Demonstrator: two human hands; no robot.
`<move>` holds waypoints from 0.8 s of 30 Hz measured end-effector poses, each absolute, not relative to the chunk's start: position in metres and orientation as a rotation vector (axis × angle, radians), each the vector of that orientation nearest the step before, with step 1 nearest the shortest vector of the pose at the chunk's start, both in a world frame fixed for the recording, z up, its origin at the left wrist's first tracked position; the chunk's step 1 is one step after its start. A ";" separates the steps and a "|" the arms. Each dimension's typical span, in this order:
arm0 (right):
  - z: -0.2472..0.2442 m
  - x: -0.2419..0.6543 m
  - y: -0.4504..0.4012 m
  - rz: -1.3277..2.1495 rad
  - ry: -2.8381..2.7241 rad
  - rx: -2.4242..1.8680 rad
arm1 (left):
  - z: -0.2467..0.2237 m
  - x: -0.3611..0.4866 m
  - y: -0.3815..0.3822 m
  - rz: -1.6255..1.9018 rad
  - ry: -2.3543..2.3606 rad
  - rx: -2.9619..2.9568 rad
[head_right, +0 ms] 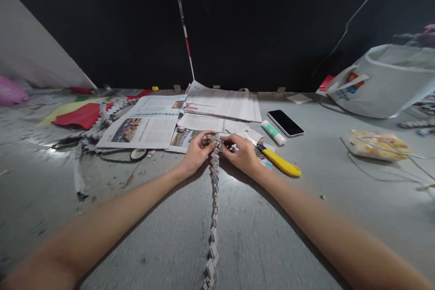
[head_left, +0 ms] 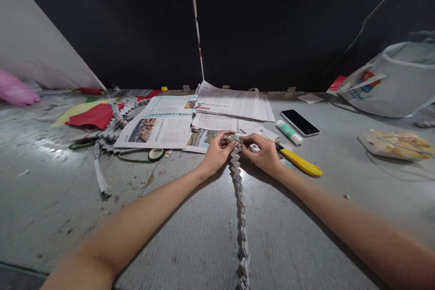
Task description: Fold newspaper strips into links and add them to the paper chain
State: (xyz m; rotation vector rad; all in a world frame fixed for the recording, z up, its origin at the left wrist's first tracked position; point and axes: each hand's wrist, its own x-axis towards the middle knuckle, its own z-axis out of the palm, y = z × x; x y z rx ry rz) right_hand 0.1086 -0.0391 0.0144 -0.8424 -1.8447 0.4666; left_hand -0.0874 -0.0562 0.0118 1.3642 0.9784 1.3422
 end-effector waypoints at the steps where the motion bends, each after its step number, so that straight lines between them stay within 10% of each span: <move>1: 0.014 0.109 -0.039 0.467 -1.846 -0.840 | 0.011 -0.088 -0.056 1.339 0.982 1.374; 24: 0.008 0.110 -0.033 0.676 -1.775 -0.827 | 0.016 -0.087 -0.062 1.315 0.991 1.418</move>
